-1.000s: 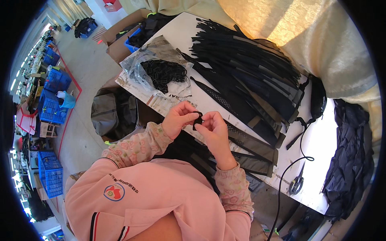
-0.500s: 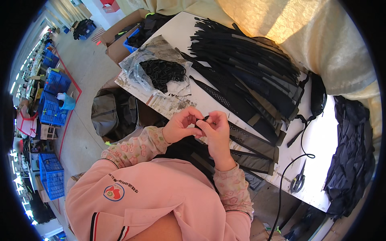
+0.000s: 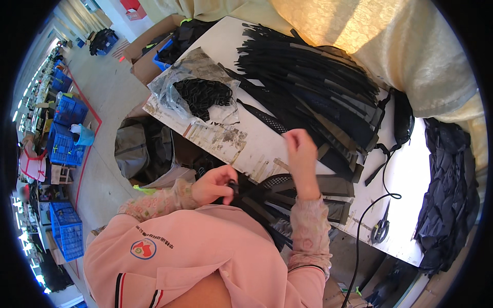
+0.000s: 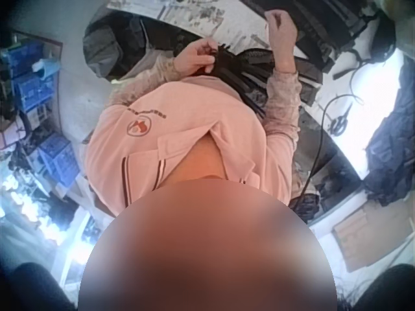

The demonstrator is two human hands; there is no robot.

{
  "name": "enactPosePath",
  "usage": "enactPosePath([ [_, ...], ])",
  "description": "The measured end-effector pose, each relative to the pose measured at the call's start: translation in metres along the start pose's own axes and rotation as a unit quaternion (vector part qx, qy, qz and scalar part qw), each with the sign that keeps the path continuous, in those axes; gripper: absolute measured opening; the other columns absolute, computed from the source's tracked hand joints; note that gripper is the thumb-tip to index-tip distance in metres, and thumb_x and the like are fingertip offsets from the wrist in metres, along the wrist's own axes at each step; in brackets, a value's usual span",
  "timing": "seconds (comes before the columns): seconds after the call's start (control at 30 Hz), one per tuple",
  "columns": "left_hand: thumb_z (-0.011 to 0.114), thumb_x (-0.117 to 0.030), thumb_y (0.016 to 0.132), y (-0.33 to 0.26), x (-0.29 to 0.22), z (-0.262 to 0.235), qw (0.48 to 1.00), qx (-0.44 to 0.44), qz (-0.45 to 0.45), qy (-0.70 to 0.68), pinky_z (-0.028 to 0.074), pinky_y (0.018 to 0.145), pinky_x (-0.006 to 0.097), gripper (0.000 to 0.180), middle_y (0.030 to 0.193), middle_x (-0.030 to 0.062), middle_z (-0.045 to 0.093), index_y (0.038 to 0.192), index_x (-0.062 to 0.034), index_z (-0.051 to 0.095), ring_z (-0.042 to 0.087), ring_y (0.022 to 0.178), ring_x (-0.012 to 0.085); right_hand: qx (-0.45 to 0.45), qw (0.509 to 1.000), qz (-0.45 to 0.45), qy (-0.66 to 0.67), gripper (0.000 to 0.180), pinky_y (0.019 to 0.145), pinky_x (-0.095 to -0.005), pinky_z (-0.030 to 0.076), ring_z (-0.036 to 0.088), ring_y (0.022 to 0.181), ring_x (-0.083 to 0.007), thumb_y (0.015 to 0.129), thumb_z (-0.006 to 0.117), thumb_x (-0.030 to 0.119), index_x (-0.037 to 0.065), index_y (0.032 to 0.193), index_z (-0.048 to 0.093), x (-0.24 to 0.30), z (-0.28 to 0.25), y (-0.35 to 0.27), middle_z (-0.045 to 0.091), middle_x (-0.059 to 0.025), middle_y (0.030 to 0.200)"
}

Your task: The recorder is manually assembling black mesh straps with plastic buckles.

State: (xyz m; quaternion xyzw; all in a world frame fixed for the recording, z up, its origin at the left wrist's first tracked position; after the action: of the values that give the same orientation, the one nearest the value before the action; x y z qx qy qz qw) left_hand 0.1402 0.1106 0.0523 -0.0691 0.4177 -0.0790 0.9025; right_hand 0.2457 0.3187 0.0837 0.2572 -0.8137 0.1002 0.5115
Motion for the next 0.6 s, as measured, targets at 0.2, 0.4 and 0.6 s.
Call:
enactPosePath([
  [0.2, 0.066, -0.006, 0.083, -0.052, 0.012, -0.098, 0.959, -0.275, -0.049, 0.047, 0.04, 0.049, 0.022, 0.026, 0.074, -0.0005, 0.051, 0.105, -0.0088, 0.052, 0.049, 0.056, 0.0082, -0.064, 0.899, -0.157, -0.404, 0.022, 0.074, -0.0391, 0.043, 0.057, 0.082, -0.0257, 0.075, 0.07, 0.02, 0.009, 0.092, 0.061, -0.045, -0.015, 0.014, 0.058, -0.0076, 0.084],
  [0.4, 0.069, -0.009, 0.083, -0.042, -0.05, -0.087, 0.811, -0.391, 0.252, 0.356, 0.036, 0.054, 0.018, 0.031, 0.077, -0.0028, 0.048, 0.109, -0.0068, 0.052, 0.043, 0.063, 0.0032, -0.02, 0.868, -0.172, -0.465, 0.012, 0.074, -0.0378, 0.043, 0.058, 0.081, -0.0256, 0.079, 0.065, 0.016, 0.008, 0.088, 0.063, -0.034, -0.018, 0.018, 0.059, -0.0064, 0.081],
  [0.6, 0.038, -0.043, 0.099, 0.056, 0.001, 0.002, 0.99, 0.005, -0.076, -0.12, 0.045, 0.061, 0.027, 0.052, 0.126, 0.0153, 0.055, 0.135, -0.0044, 0.041, 0.054, 0.065, 0.0149, 0.068, 0.982, -0.143, -0.1, 0.01, 0.062, -0.0319, 0.046, 0.061, 0.069, -0.0288, 0.085, 0.06, 0.008, -0.001, 0.091, 0.06, 0.081, -0.047, -0.036, 0.061, -0.0147, 0.077],
])
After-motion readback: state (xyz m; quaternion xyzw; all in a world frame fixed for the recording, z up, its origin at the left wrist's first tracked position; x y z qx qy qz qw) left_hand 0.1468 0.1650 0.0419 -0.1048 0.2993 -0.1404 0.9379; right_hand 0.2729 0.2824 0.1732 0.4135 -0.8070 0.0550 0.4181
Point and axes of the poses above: each hand's wrist, its own y-axis towards the middle knuckle, its own z-axis out of the palm, x = y × z, the point moved 7 cm from there along y, towards the middle knuckle
